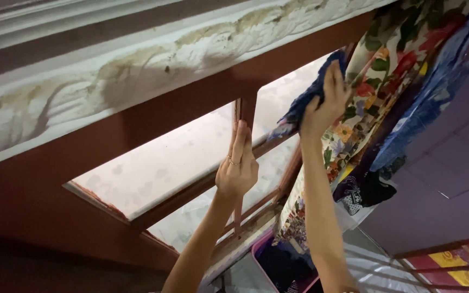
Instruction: The person wipes the wooden frame and glass panes of a window using a blue cloth. They stand on a chair to reach the upper sections, systematically cleaning the frame and glass surfaces.
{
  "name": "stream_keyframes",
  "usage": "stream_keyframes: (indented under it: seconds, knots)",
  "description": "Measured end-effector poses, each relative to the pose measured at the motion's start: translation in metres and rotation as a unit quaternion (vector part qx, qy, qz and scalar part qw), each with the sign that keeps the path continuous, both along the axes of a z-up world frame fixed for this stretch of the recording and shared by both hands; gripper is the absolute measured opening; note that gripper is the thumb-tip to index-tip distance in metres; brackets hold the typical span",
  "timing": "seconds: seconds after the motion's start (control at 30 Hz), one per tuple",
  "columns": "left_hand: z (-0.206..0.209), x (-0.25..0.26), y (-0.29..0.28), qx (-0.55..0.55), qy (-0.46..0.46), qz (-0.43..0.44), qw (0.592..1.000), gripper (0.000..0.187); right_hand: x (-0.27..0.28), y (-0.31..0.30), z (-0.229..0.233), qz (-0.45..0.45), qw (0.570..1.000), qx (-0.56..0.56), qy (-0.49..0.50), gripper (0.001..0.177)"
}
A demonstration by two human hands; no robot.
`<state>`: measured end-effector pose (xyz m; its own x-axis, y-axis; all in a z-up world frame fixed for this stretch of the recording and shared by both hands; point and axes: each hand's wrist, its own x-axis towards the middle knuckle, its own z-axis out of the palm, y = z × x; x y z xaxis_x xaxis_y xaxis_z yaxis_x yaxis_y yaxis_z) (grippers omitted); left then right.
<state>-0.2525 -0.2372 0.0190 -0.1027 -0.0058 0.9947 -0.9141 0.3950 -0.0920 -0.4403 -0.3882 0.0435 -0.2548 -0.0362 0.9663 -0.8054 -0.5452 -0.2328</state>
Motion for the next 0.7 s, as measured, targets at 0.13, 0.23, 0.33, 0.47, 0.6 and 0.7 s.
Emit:
stream_keyframes:
  seconds: [0.13, 0.23, 0.33, 0.47, 0.6, 0.7]
  knots:
    - [-0.006, -0.001, -0.001, 0.015, 0.0, -0.006, 1.0, 0.04, -0.025, -0.001, -0.026, -0.05, 0.99, 0.129, 0.009, 0.072]
    - [-0.007, -0.001, -0.003, 0.026, 0.001, -0.013, 1.0, 0.039, -0.03, 0.006, -0.054, -0.048, 0.98, 0.191, 0.012, 0.066]
    - [-0.009, 0.0, -0.001, 0.036, -0.003, -0.016, 0.999, 0.04, -0.029, 0.023, -0.077, -0.048, 0.964, 0.258, 0.035, 0.063]
    - [-0.007, -0.002, 0.002, 0.023, -0.005, 0.006, 1.0, 0.038, -0.026, 0.04, -0.098, 0.013, 0.955, 0.297, 0.015, 0.064]
    - [-0.003, -0.001, 0.002, 0.014, -0.009, 0.02, 1.0, 0.039, 0.031, 0.084, -0.099, 0.083, 0.973, 0.214, -0.016, 0.054]
    - [0.005, -0.002, 0.009, 0.021, -0.014, 0.043, 0.999, 0.037, 0.093, 0.151, -0.084, 0.106, 0.98, 0.167, 0.033, 0.043]
